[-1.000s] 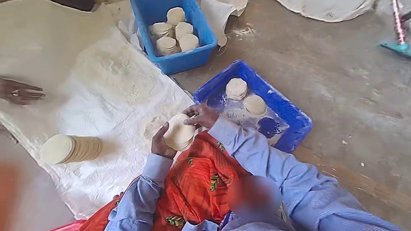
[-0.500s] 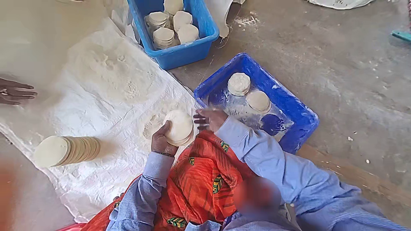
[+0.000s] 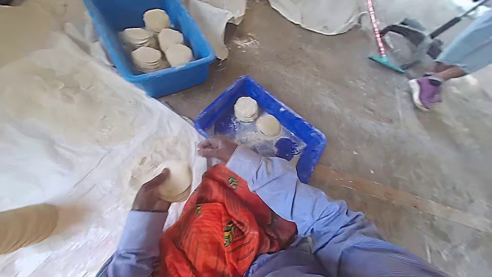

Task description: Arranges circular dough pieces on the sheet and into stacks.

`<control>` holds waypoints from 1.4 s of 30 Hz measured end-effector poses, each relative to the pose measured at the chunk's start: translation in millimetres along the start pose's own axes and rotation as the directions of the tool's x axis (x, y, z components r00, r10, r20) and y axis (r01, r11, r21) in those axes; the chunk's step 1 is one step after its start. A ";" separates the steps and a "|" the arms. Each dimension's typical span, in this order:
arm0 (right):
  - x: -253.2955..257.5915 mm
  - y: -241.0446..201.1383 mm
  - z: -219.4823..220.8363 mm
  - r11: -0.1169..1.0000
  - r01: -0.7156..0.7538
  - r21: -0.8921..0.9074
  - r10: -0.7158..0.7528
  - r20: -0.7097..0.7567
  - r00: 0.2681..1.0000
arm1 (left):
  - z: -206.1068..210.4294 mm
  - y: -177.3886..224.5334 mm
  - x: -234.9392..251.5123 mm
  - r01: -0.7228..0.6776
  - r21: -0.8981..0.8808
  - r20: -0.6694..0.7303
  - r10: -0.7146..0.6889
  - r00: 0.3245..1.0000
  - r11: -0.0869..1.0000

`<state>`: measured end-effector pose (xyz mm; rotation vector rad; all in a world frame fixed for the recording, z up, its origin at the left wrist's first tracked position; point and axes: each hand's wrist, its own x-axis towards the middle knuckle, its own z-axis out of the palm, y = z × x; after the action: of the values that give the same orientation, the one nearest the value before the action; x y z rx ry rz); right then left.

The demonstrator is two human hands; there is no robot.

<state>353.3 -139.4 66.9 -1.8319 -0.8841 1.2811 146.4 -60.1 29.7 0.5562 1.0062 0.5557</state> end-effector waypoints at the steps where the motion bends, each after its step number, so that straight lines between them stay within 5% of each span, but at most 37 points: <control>1: 1.3 14.6 -29.6 0.991 0.022 -0.129 -0.039 -0.130 0.991 | -6.9 2.6 2.3 -0.006 0.024 -0.032 0.007 0.999 1.000; 3: 1.5 57.5 -91.5 0.973 -0.148 -0.178 0.067 -0.396 0.916 | -19.8 10.1 6.4 -0.024 0.054 -0.136 0.031 0.990 0.998; 5: 1.8 111.7 -150.4 0.921 -0.377 -0.101 0.245 -0.601 0.761 | -29.3 20.7 8.8 -0.062 0.062 -0.225 0.074 0.972 0.996; 8: -2.6 173.5 -210.3 0.822 -0.564 -0.077 0.341 -0.727 0.596 | -38.4 34.3 2.1 -0.124 0.081 -0.240 0.140 0.961 0.989; 14: 15.2 193.4 -234.9 0.714 -0.643 -0.278 0.292 -0.716 0.634 | -50.8 39.5 -23.7 -0.229 0.102 -0.201 0.246 0.948 0.968; 22: 26.2 190.7 -230.9 0.661 -0.695 -0.283 0.306 -0.745 0.593 | -58.8 23.8 -16.2 -0.154 0.138 -0.311 0.191 0.931 0.978; 31: 36.4 177.5 -222.1 0.593 -0.761 -0.261 0.354 -0.765 0.538 | -21.8 21.5 -31.7 -0.287 0.223 -0.360 0.353 0.864 0.931; 38: 50.0 161.9 -226.6 0.526 -0.847 -0.075 0.500 -0.779 0.379 | -37.9 21.7 -23.1 -0.270 0.168 -0.356 0.314 0.880 0.948; 42: 49.4 171.1 -230.4 0.634 -0.772 0.050 0.500 -0.788 0.360 | -68.0 25.2 -12.4 -0.206 0.161 -0.294 0.246 0.924 0.965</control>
<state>608.6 -223.5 -45.2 -2.8447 0.1943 0.5769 76.4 -38.1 25.1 0.7194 1.2934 0.8074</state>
